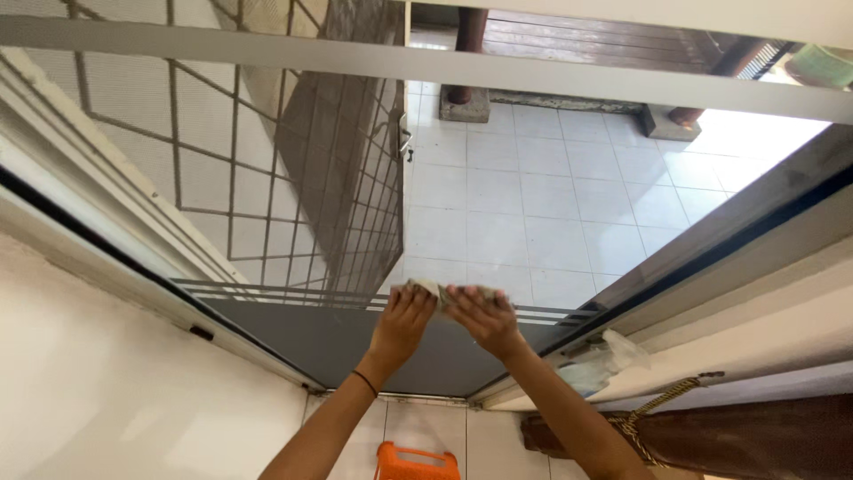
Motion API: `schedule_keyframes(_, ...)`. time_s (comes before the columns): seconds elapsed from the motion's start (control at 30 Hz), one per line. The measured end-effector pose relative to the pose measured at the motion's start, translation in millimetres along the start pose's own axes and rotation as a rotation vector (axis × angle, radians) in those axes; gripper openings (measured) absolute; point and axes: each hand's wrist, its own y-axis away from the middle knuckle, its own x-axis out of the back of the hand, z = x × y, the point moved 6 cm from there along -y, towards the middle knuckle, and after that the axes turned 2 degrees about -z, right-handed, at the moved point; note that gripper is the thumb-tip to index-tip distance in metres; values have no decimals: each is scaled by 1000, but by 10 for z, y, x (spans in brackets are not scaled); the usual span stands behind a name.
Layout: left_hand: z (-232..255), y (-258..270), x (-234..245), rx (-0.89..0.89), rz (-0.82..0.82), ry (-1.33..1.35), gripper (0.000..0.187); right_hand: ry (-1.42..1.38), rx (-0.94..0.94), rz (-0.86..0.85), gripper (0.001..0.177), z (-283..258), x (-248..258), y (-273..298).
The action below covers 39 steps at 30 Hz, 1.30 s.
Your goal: The person wipes the upper portion of a glass door with a cloth, then sprays cleaning liquid onto the lower pane from a bottle and continues wiping the surface while crouching.
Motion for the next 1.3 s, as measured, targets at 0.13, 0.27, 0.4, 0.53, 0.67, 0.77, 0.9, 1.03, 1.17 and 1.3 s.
schedule_keyframes(0.13,68,122,-403,40,-31,1,51,-13,1,22,26,-15,-40,211)
schedule_keyframes(0.27,78,-10,-78,29,142,26,45,-51,1,-2,28,112,49,62)
schedule_keyframes(0.4,149,-742,610,-26,245,106,42,103,-10,93,34,670,381,-439)
schedule_keyframes(0.53,292,-1447,1655,-55,413,56,55,104,-71,127,26,1245,926,-1090)
schedule_keyframes(0.67,391,-1991,2543,1,346,42,63,69,-114,114,22,1726,1425,-1727)
schedule_keyframes(0.77,499,-2154,2897,33,426,123,58,-8,-142,244,22,1839,1626,-1983)
schedule_keyframes(0.9,481,-2173,2876,6,483,157,53,-25,-126,331,17,1774,1595,-1957)
schedule_keyframes(1.03,467,-1906,2370,-4,437,177,53,-37,-164,275,12,1640,1371,-1450)
schedule_keyframes(1.17,614,-1473,1337,-71,373,64,52,-17,-203,225,15,1287,774,-491)
schedule_keyframes(1.3,751,-789,273,-74,137,91,50,-21,-218,189,15,773,189,586)
